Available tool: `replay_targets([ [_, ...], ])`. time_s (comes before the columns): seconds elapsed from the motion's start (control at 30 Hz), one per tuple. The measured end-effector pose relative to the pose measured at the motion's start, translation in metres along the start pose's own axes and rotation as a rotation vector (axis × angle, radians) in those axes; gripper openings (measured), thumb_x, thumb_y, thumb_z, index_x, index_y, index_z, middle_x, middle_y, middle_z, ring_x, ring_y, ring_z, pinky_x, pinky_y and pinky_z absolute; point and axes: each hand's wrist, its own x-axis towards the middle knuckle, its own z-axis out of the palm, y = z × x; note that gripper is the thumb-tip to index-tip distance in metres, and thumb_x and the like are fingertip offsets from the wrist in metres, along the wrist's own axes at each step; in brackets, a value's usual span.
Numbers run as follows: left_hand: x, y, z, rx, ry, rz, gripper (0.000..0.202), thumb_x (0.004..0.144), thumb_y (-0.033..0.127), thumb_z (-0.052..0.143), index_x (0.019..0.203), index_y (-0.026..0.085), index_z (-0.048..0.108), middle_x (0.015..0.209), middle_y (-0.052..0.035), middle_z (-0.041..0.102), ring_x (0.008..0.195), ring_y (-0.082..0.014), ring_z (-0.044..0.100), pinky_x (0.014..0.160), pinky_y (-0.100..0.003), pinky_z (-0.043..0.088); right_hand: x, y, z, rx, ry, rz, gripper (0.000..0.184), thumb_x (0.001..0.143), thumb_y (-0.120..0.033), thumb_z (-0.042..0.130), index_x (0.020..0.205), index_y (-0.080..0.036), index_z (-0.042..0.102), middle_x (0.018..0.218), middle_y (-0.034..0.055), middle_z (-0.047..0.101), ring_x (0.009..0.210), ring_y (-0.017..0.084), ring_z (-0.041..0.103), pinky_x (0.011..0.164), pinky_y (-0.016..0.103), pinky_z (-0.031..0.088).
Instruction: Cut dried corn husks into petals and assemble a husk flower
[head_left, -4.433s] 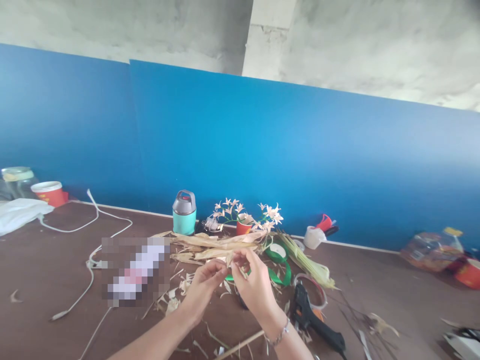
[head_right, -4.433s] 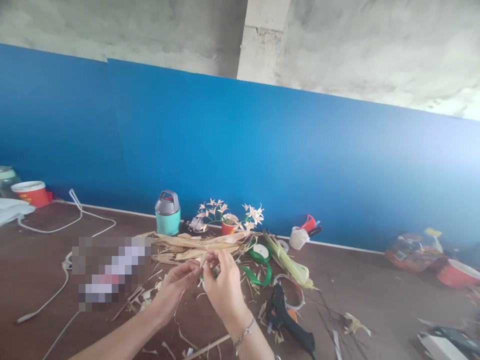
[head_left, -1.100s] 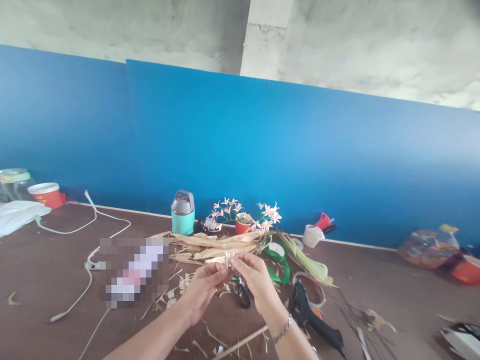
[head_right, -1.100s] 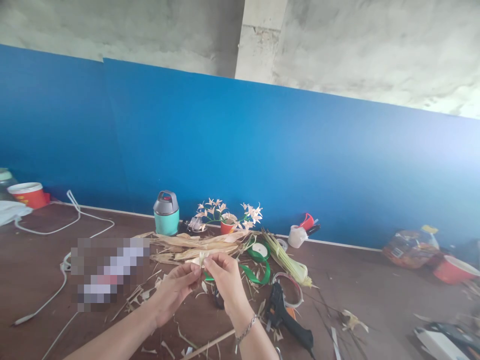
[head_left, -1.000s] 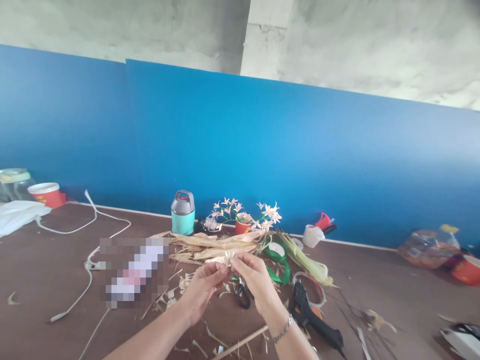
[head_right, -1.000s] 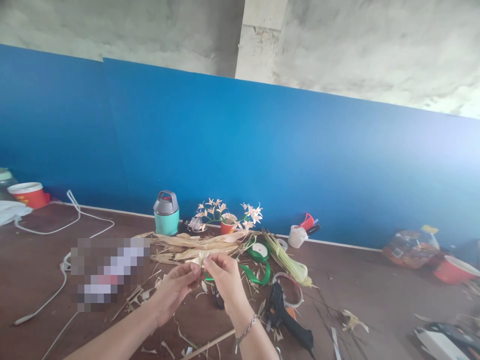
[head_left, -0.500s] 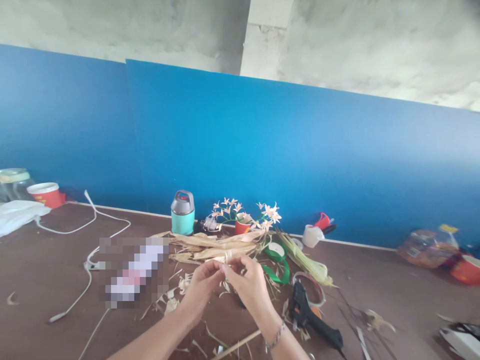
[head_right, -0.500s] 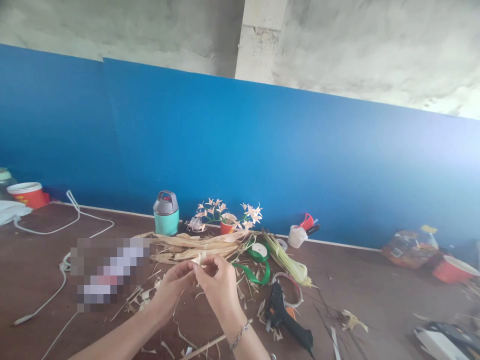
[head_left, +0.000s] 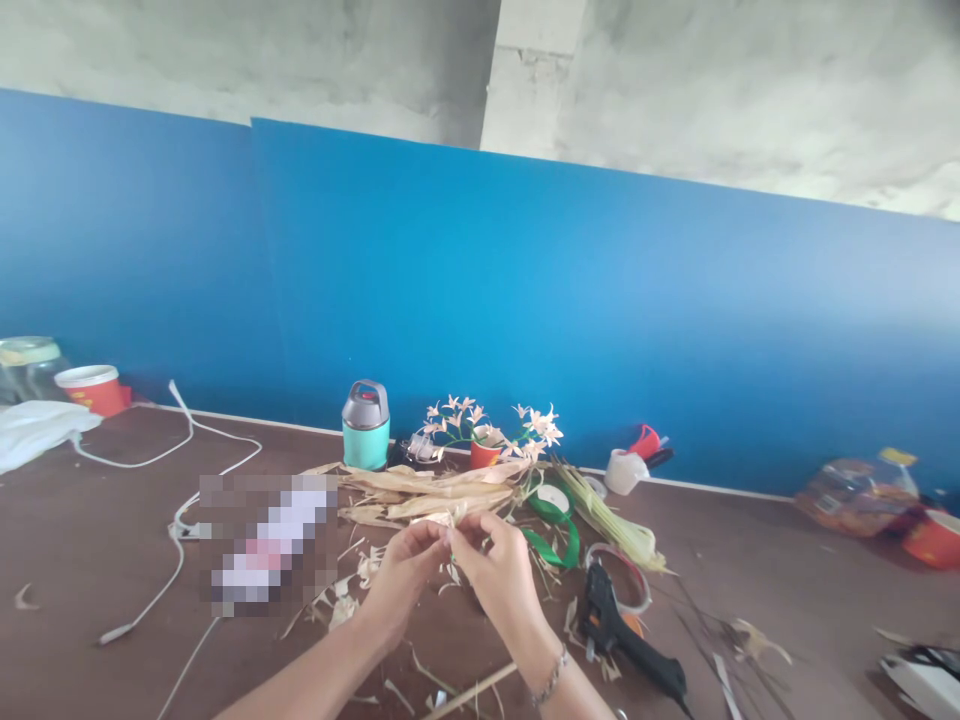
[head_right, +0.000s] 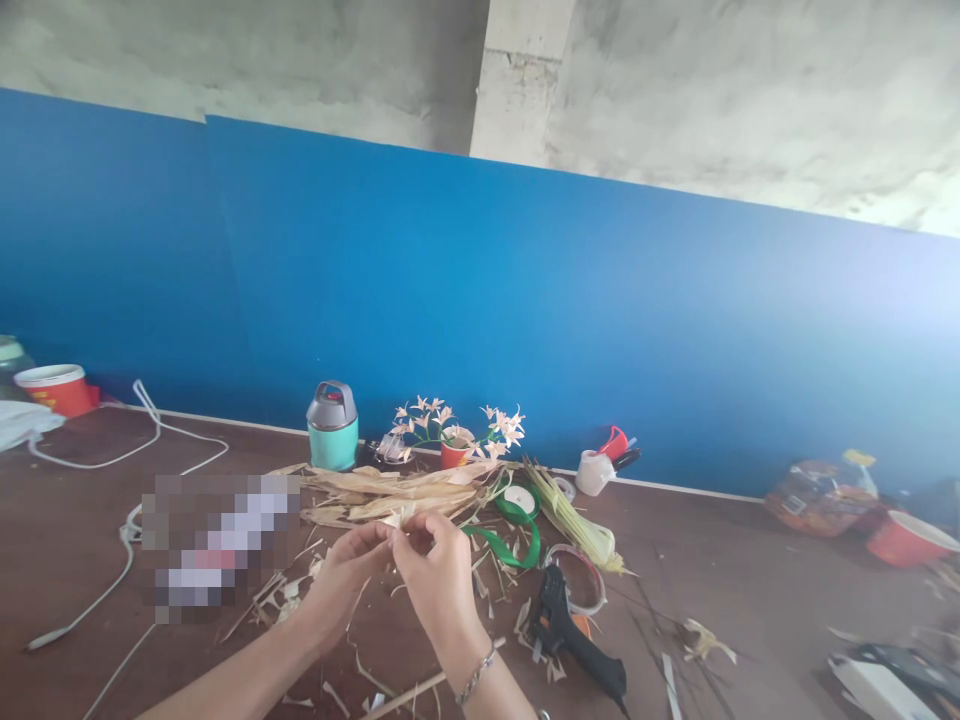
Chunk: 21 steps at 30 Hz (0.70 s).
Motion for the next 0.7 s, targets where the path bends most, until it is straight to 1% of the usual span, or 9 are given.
replay_targets([
  [0.13, -0.0001, -0.0004, 0.0002, 0.003, -0.013, -0.026, 0.026, 0.059, 0.035, 0.077, 0.067, 0.015, 0.063, 0.059, 0.0023, 0.058, 0.053, -0.0087, 0.047, 0.052, -0.02, 0.036, -0.0003, 0.0013, 0.0, -0.028, 0.036, -0.013, 0.012, 0.07, -0.026, 0.057, 0.066, -0.016, 0.063, 0.06, 0.0018, 0.064, 0.053, 0.014, 0.052, 0.052, 0.022, 0.04],
  [0.23, -0.0008, -0.0011, 0.0017, 0.01, -0.003, -0.027, 0.027, 0.059, 0.037, 0.076, 0.066, 0.015, 0.061, 0.059, 0.0023, 0.059, 0.051, -0.0088, 0.047, 0.051, -0.02, 0.036, -0.0011, 0.0011, -0.0001, -0.051, 0.052, -0.033, 0.012, 0.07, -0.026, 0.058, 0.065, -0.017, 0.063, 0.06, 0.0016, 0.063, 0.054, 0.014, 0.053, 0.053, 0.023, 0.04],
  [0.33, -0.0004, -0.0028, 0.0018, 0.065, 0.05, 0.039, 0.026, 0.061, 0.037, 0.074, 0.062, 0.015, 0.06, 0.06, 0.0018, 0.059, 0.052, -0.0092, 0.047, 0.052, -0.02, 0.037, -0.0023, -0.0005, 0.0003, -0.037, 0.05, -0.05, 0.01, 0.07, -0.024, 0.057, 0.066, -0.017, 0.063, 0.06, 0.0018, 0.063, 0.056, 0.015, 0.055, 0.053, 0.023, 0.04],
  [0.5, 0.0021, -0.0066, -0.0033, 0.268, 0.124, 0.167, 0.019, 0.064, 0.032, 0.07, 0.061, 0.015, 0.062, 0.058, 0.0004, 0.06, 0.055, -0.0123, 0.05, 0.055, -0.023, 0.039, -0.0036, -0.0034, 0.002, -0.008, 0.036, -0.036, 0.009, 0.072, -0.022, 0.054, 0.067, -0.018, 0.061, 0.064, 0.0018, 0.064, 0.06, 0.015, 0.056, 0.056, 0.023, 0.042],
  [0.6, 0.001, -0.0063, -0.0045, 0.367, 0.138, 0.233, 0.014, 0.066, 0.029, 0.065, 0.062, 0.016, 0.063, 0.06, -0.0004, 0.062, 0.058, -0.0144, 0.052, 0.058, -0.024, 0.04, -0.0047, -0.0035, 0.0035, -0.023, 0.045, -0.056, 0.009, 0.073, -0.022, 0.053, 0.066, -0.018, 0.058, 0.063, 0.0006, 0.061, 0.058, 0.014, 0.054, 0.055, 0.022, 0.04],
  [0.7, -0.0016, -0.004, -0.0029, 0.424, 0.14, 0.261, 0.012, 0.069, 0.028, 0.061, 0.064, 0.017, 0.063, 0.06, -0.0006, 0.062, 0.059, -0.0152, 0.052, 0.059, -0.025, 0.04, -0.0063, -0.003, 0.0046, -0.027, 0.05, -0.086, 0.01, 0.073, -0.022, 0.052, 0.065, -0.018, 0.056, 0.063, 0.0003, 0.06, 0.059, 0.014, 0.053, 0.055, 0.022, 0.04],
])
